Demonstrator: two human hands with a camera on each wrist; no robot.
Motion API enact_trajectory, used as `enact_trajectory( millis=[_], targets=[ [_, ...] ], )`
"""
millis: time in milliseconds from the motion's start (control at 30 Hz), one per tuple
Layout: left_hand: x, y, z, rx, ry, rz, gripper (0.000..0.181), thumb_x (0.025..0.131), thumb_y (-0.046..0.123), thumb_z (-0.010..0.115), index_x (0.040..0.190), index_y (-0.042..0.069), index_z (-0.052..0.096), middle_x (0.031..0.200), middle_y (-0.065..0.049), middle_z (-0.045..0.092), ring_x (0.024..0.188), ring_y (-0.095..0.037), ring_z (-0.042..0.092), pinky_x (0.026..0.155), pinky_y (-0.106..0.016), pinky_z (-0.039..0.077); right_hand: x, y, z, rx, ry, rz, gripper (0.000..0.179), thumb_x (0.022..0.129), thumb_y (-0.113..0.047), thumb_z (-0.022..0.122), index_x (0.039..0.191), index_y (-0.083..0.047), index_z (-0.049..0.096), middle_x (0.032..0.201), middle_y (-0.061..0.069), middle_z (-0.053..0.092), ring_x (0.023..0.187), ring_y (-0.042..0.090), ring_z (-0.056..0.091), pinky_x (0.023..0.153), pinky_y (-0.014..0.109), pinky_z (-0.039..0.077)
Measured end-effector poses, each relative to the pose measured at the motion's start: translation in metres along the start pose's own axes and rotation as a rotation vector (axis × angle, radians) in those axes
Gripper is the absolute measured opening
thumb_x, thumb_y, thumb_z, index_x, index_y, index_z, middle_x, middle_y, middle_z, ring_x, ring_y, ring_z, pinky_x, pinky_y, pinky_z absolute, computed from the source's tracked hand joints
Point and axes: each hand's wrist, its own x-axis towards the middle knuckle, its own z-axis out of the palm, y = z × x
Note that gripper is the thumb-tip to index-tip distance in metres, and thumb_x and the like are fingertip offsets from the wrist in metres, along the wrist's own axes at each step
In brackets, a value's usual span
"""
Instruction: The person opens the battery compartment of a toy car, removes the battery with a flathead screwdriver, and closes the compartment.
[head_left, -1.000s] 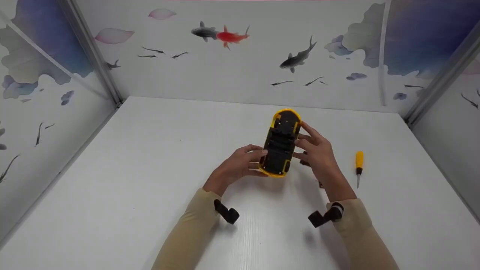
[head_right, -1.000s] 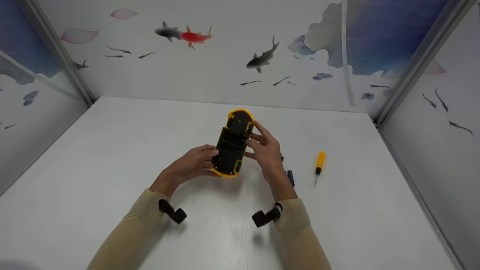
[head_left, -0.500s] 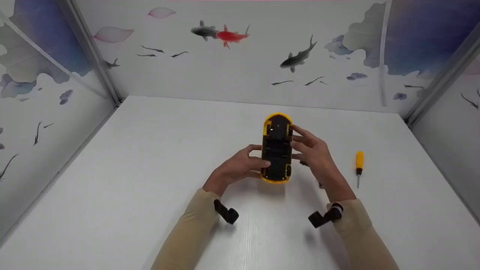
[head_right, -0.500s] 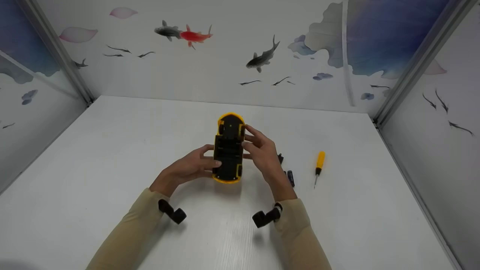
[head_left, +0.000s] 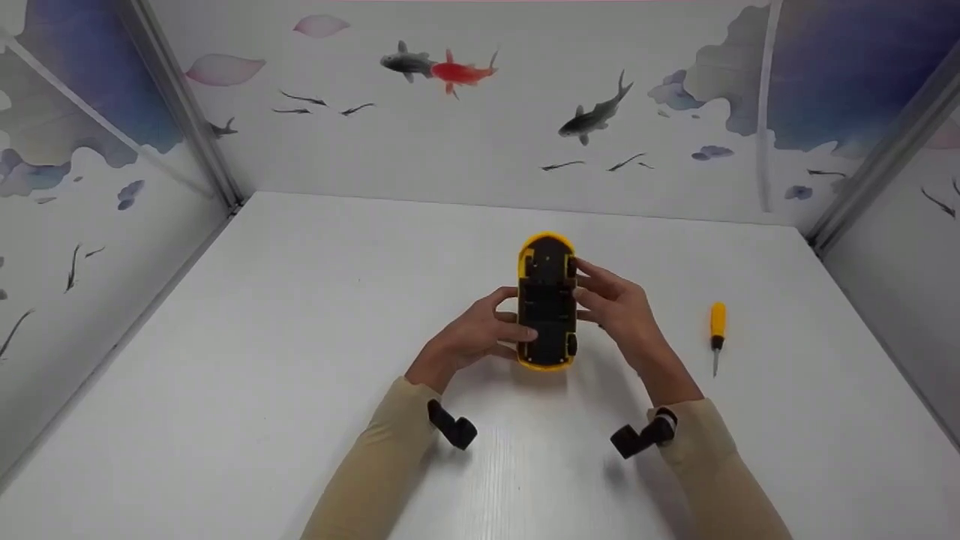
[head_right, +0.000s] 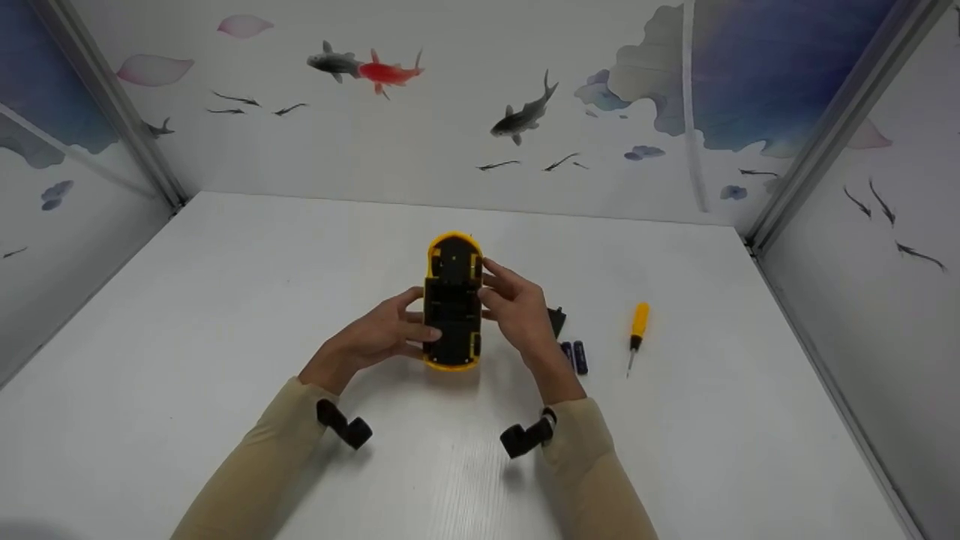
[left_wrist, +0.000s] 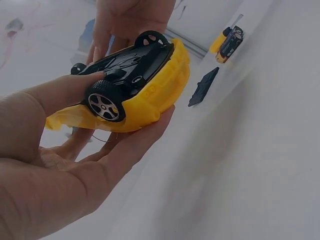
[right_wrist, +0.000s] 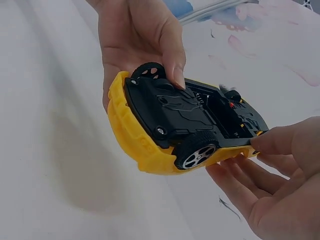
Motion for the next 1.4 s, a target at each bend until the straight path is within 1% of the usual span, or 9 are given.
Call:
enact_trajectory(
  millis=[133,300,367,533,633,800,900,1100,1400],
  targets=[
    [0.000,0.000,-0.001,-0.002,0.014,-0.013,0.079,0.085,0.006,0.075,0.152,0.021,0.036,0.135,-0.020,0.061,0.115,-0.030,0.067,0.096,-0.047,0.057,0.000,0.001,-0.003,-0.032,-0.003,0.007,0.052,0.102,-0.027,0.059,0.151,-0.020,0.046,0.151,0.008,0.052,0.130,0.027,0.060,0.105,0.040,0.053],
    [0.001,-0.001,-0.001,-0.008,0.034,-0.047,0.080,0.085,0.004,0.074,0.152,0.020,0.034,0.138,-0.020,0.059,0.117,-0.030,0.066,0.098,-0.048,0.056,-0.001,0.002,-0.015,-0.095,0.015,-0.008,0.045,0.102,-0.027,0.059,0.144,-0.011,0.054,0.147,0.009,0.055,0.133,0.027,0.056,0.104,0.037,0.054],
    [0.002,-0.003,-0.002,-0.009,0.047,-0.062,0.080,0.086,0.003,0.074,0.153,0.019,0.033,0.140,-0.021,0.057,0.118,-0.031,0.065,0.098,-0.048,0.056,-0.001,0.004,-0.020,-0.139,0.019,-0.006,0.045,0.101,-0.031,0.060,0.142,-0.012,0.056,0.146,0.009,0.056,0.132,0.028,0.057,0.106,0.037,0.052],
    [0.005,-0.005,-0.002,-0.012,0.078,-0.084,0.080,0.087,0.000,0.071,0.153,0.018,0.031,0.141,-0.023,0.056,0.119,-0.033,0.065,0.098,-0.049,0.056,-0.001,0.012,-0.039,-0.216,0.009,-0.002,0.048,0.101,-0.035,0.060,0.143,-0.013,0.055,0.145,0.011,0.056,0.130,0.031,0.057,0.112,0.044,0.046],
    [0.005,-0.005,-0.002,-0.010,0.081,-0.092,0.079,0.087,0.000,0.071,0.153,0.018,0.031,0.141,-0.023,0.056,0.119,-0.033,0.065,0.099,-0.048,0.056,-0.001,0.016,-0.051,-0.262,0.004,-0.011,0.047,0.101,-0.032,0.060,0.143,-0.011,0.055,0.145,0.014,0.056,0.131,0.033,0.056,0.114,0.048,0.044],
    [0.005,-0.007,-0.002,-0.007,0.082,-0.112,0.078,0.088,-0.001,0.070,0.153,0.020,0.032,0.141,-0.022,0.056,0.117,-0.033,0.066,0.098,-0.048,0.056,0.000,0.022,-0.069,-0.403,-0.014,-0.062,0.047,0.100,-0.029,0.062,0.141,-0.007,0.056,0.142,0.019,0.057,0.131,0.036,0.054,0.112,0.052,0.045],
    [0.006,-0.008,-0.002,-0.009,0.080,-0.116,0.078,0.089,-0.002,0.069,0.153,0.021,0.032,0.139,-0.022,0.057,0.117,-0.034,0.066,0.099,-0.049,0.055,0.001,0.024,-0.076,-0.485,-0.032,-0.075,0.048,0.100,-0.029,0.063,0.141,-0.006,0.055,0.143,0.020,0.056,0.133,0.037,0.052,0.109,0.053,0.047],
    [0.007,-0.011,-0.002,0.001,0.093,-0.138,0.077,0.088,-0.002,0.069,0.153,0.021,0.034,0.139,-0.021,0.057,0.117,-0.034,0.066,0.103,-0.051,0.053,0.008,0.037,-0.082,-0.589,-0.064,-0.042,0.052,0.099,-0.028,0.064,0.144,-0.004,0.052,0.146,0.022,0.052,0.136,0.041,0.048,0.108,0.056,0.047],
    [0.008,-0.012,0.000,0.025,0.103,-0.164,0.075,0.088,-0.002,0.069,0.151,0.023,0.037,0.137,-0.020,0.059,0.120,-0.032,0.065,0.110,-0.051,0.047,0.016,0.054,-0.085,-0.660,-0.093,0.044,0.060,0.098,-0.031,0.065,0.147,-0.003,0.046,0.148,0.025,0.046,0.136,0.043,0.044,0.106,0.055,0.048]
  ],
)
